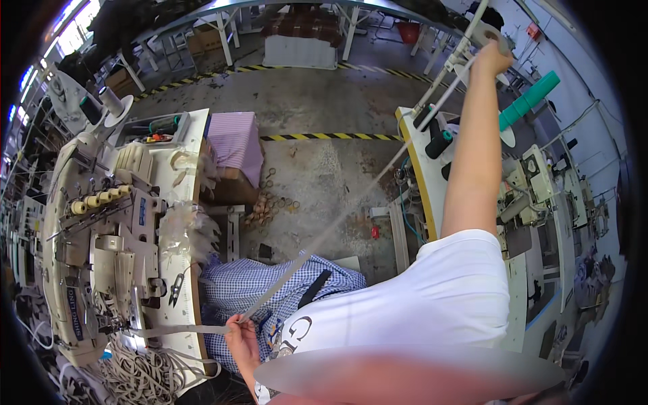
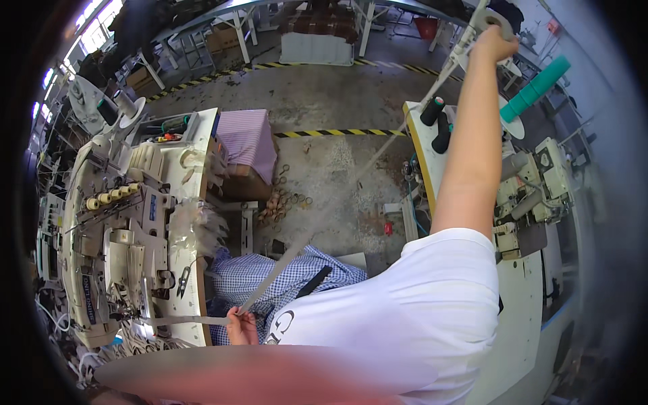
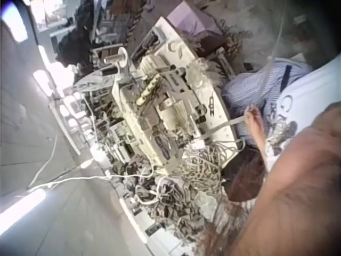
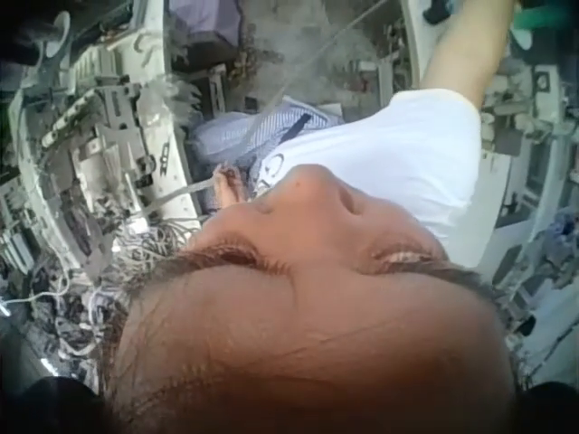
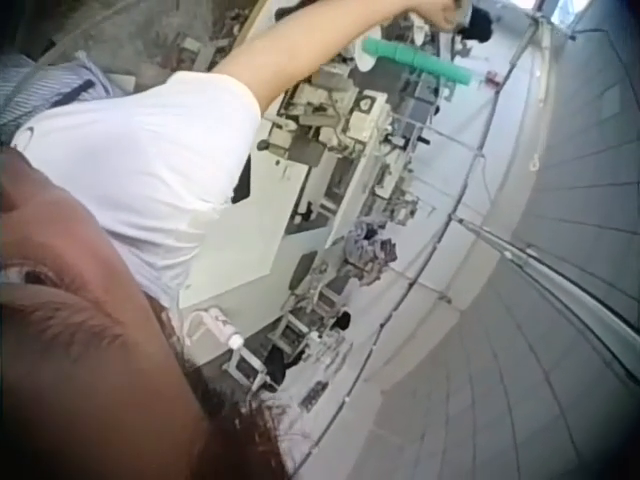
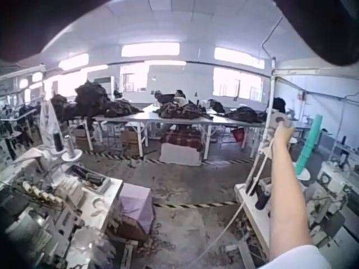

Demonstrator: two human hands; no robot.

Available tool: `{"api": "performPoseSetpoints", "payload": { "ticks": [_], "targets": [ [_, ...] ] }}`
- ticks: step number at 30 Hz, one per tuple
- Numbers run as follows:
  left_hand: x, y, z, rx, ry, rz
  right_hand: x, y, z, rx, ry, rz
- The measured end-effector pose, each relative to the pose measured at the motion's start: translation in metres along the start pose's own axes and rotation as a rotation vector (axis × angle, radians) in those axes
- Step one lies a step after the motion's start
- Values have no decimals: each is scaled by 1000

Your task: Using an industrial sewing machine to process fabric strips.

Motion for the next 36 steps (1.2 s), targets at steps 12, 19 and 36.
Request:
{"api": "performPoseSetpoints", "payload": {
  "ticks": [12, 19, 36],
  "targets": [
    [8, 7, 10, -43, -27, -138, 53, -62, -47, 1110, -209, 44],
    [12, -4, 15, -222, -63, 9, 269, -1, -111, 287, -790, -602],
    [-35, -2, 39, -265, -75, 40, 678, -204, -274, -1031, 212, -2756]
  ]
}}
Point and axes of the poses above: each hand's wrist, its own x-axis away from the middle knuckle, its own y-axis out of the palm, z = x × y, the point moved 6 cm from there along -x, towards the middle knuckle, and after that the axes turned 1 degree about x, right-handed, at the moved point
